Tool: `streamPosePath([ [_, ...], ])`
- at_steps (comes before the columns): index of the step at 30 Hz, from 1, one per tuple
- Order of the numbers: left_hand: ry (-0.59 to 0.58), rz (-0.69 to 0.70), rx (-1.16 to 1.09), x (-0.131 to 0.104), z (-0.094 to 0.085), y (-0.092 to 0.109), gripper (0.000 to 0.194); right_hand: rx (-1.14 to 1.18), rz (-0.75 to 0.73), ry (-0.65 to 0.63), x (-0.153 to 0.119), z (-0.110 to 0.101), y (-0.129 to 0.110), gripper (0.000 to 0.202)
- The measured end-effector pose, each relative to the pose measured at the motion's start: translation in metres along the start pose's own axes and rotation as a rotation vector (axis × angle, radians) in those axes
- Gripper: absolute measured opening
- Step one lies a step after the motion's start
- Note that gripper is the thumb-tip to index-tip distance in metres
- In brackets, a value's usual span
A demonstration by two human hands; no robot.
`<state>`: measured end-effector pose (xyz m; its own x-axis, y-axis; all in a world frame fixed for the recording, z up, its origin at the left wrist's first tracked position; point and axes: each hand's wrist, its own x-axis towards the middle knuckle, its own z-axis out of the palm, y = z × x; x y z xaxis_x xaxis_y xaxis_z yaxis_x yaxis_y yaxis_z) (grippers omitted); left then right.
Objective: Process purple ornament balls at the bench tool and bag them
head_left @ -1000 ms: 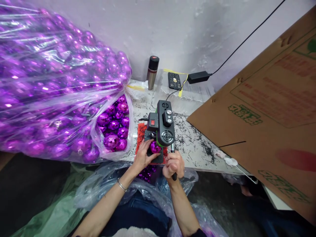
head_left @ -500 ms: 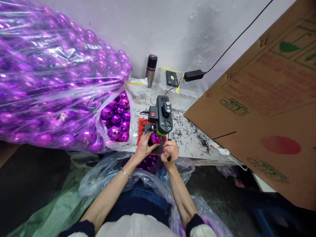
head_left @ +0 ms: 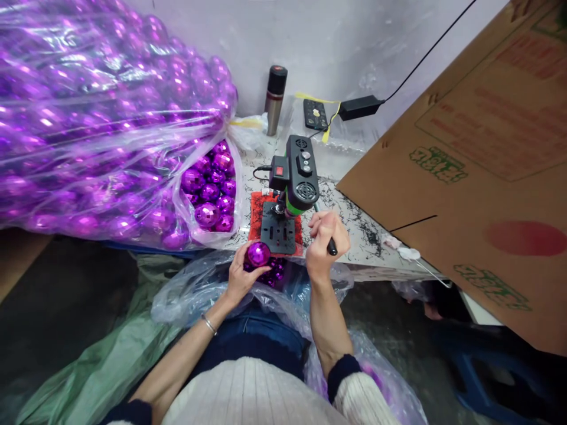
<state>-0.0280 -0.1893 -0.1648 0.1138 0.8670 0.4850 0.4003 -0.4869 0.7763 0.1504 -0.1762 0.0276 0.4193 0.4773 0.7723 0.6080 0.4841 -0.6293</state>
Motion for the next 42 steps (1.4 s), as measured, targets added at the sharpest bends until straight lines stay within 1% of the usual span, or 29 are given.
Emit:
streamPosePath([
  [2,-0.044,0.012,0.026,-0.023,-0.006,-0.006,0.090,0.015,-0.020,-0.002,-0.005,-0.001,0.002,0.049],
  [4,-0.096,0.040,0.049,-0.041,-0.009,-0.011,0.086,0.026,-0.032,-0.010,-0.007,-0.002,0.004,0.048],
  [6,-0.191,0.016,0.081,-0.053,-0.013,-0.011,0.081,0.021,-0.035,-0.020,-0.007,-0.003,0.005,0.047],
  [7,-0.280,-0.020,0.095,-0.057,-0.015,-0.010,0.082,0.015,-0.036,-0.023,-0.007,-0.003,0.005,0.047],
  [8,-0.403,-0.061,0.102,-0.060,-0.019,-0.009,0.086,0.012,-0.038,-0.026,-0.007,-0.004,0.005,0.047],
  [10,-0.715,-0.143,0.101,-0.063,-0.030,-0.002,0.090,0.018,-0.047,-0.028,-0.007,-0.004,0.006,0.046],
  [11,-0.876,-0.173,0.091,-0.062,-0.037,0.003,0.084,0.024,-0.054,-0.029,-0.008,-0.004,0.006,0.046],
  [12,-1.023,-0.187,0.069,-0.061,-0.044,0.009,0.070,0.028,-0.061,-0.031,-0.008,-0.004,0.006,0.045],
  [13,-1.142,-0.186,0.030,-0.059,-0.051,0.016,0.055,0.027,-0.065,-0.033,-0.009,-0.004,0.007,0.045],
  [14,-1.227,-0.174,-0.030,-0.056,-0.058,0.024,0.044,0.021,-0.064,-0.034,-0.010,-0.004,0.007,0.045],
  [16,-1.306,-0.125,-0.195,-0.053,-0.071,0.041,0.043,0.001,-0.045,-0.042,-0.012,-0.004,0.007,0.046],
  [18,-1.317,-0.070,-0.307,-0.050,-0.081,0.059,0.043,-0.021,-0.022,-0.048,-0.012,-0.004,0.008,0.048],
  [21,-1.340,0.019,-0.233,-0.044,-0.094,0.083,0.031,-0.030,-0.043,-0.046,-0.012,-0.005,0.009,0.048],
  [23,-1.308,0.078,-0.136,-0.032,-0.101,0.095,0.027,-0.015,-0.079,-0.042,-0.011,-0.005,0.009,0.046],
  [24,-1.252,0.101,-0.107,-0.021,-0.104,0.098,0.030,-0.009,-0.093,-0.041,-0.011,-0.006,0.009,0.046],
  [25,-1.162,0.118,-0.092,-0.008,-0.107,0.099,0.036,-0.007,-0.102,-0.042,-0.011,-0.006,0.009,0.046],
  [26,-1.041,0.133,-0.084,0.008,-0.110,0.098,0.039,-0.011,-0.104,-0.043,-0.011,-0.007,0.009,0.046],
  [27,-0.887,0.141,-0.069,0.026,-0.114,0.094,0.038,-0.019,-0.103,-0.043,-0.011,-0.007,0.009,0.046],
  [29,-0.530,0.150,0.022,0.066,-0.120,0.081,0.033,-0.030,-0.094,-0.037,-0.012,-0.007,0.010,0.046],
  [30,-0.344,0.135,0.118,0.085,-0.123,0.071,0.030,-0.027,-0.091,-0.031,-0.012,-0.007,0.010,0.046],
  [31,-0.194,0.115,0.235,0.103,-0.126,0.061,0.029,-0.019,-0.092,-0.024,-0.013,-0.006,0.010,0.045],
  [32,-0.088,0.084,0.354,0.119,-0.128,0.050,0.032,-0.009,-0.094,-0.021,-0.013,-0.006,0.011,0.045],
  [33,-0.041,0.050,0.460,0.131,-0.130,0.040,0.037,0.001,-0.100,-0.019,-0.014,-0.006,0.011,0.044],
  [34,-0.042,0.021,0.545,0.141,-0.131,0.031,0.044,0.009,-0.106,-0.020,-0.014,-0.006,0.012,0.044],
  [36,-0.120,-0.023,0.637,0.151,-0.131,0.018,0.056,0.011,-0.120,-0.022,-0.014,-0.006,0.013,0.043],
  [37,-0.162,-0.035,0.641,0.153,-0.130,0.014,0.060,0.009,-0.128,-0.021,-0.015,-0.006,0.014,0.043],
  [39,-0.184,-0.051,0.567,0.152,-0.130,0.012,0.063,0.001,-0.139,-0.020,-0.015,-0.006,0.015,0.044],
  [40,-0.159,-0.064,0.484,0.150,-0.129,0.013,0.064,-0.003,-0.141,-0.022,-0.015,-0.006,0.015,0.044],
  [42,-0.073,-0.121,0.231,0.146,-0.128,0.020,0.067,-0.004,-0.142,-0.021,-0.015,-0.006,0.016,0.044],
])
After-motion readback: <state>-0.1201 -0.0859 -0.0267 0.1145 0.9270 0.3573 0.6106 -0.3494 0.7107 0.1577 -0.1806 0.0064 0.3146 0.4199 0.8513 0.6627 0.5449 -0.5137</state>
